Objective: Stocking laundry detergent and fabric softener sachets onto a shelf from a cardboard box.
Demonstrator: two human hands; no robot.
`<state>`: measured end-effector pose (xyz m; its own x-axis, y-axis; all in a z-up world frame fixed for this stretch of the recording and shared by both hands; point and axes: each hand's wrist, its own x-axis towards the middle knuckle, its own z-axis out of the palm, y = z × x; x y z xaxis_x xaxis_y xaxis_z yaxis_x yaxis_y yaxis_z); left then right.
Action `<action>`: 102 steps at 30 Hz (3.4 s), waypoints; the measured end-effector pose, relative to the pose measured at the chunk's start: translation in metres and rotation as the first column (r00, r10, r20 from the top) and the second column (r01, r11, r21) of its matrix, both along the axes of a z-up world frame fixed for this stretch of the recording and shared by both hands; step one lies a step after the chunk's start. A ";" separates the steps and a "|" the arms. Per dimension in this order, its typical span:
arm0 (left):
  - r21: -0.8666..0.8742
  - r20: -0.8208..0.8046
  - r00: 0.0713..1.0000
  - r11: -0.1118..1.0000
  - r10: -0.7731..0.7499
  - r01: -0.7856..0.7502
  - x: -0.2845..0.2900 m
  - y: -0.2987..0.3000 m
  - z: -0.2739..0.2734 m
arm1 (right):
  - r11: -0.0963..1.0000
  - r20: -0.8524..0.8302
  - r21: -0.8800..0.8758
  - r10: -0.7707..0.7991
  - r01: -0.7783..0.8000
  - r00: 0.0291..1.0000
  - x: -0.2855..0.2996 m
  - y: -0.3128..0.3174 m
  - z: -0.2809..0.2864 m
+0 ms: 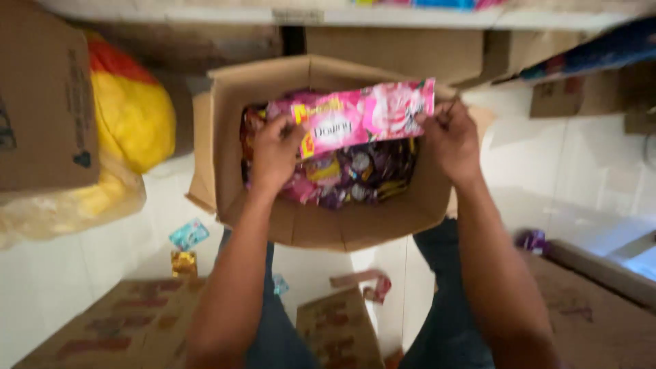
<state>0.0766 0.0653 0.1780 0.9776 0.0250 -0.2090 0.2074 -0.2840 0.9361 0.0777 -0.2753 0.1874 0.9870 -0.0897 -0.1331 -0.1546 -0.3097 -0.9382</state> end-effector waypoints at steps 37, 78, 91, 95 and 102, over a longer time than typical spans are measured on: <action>0.968 0.172 0.763 -0.039 -0.623 -0.250 0.265 -0.151 0.136 | -0.200 0.242 -0.919 0.391 0.339 0.888 0.246 -0.013 0.110; 0.540 -0.498 0.805 0.611 -0.321 0.578 -0.083 -0.042 -0.142 | 0.978 -0.355 0.200 0.129 -0.060 0.926 -0.018 0.163 -0.252; 0.057 -0.158 0.939 0.953 0.304 -0.299 -0.031 0.015 -0.140 | 0.761 -0.202 -0.059 0.624 -0.646 0.755 -0.043 0.092 -0.046; 0.238 -0.134 0.978 0.963 0.161 -0.126 -0.035 -0.001 -0.137 | 0.854 -0.342 0.193 0.519 -0.482 0.783 -0.050 0.066 -0.004; 0.463 -0.371 0.927 0.856 -0.048 0.229 -0.042 -0.016 -0.107 | 0.446 -0.500 -0.228 0.709 -0.865 0.497 -0.041 0.052 -0.075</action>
<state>0.0349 0.0493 0.0715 0.8507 0.0824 -0.5192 0.4038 -0.7348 0.5450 0.0364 -0.2231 0.1121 0.5604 0.5869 -0.5844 0.1337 -0.7604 -0.6355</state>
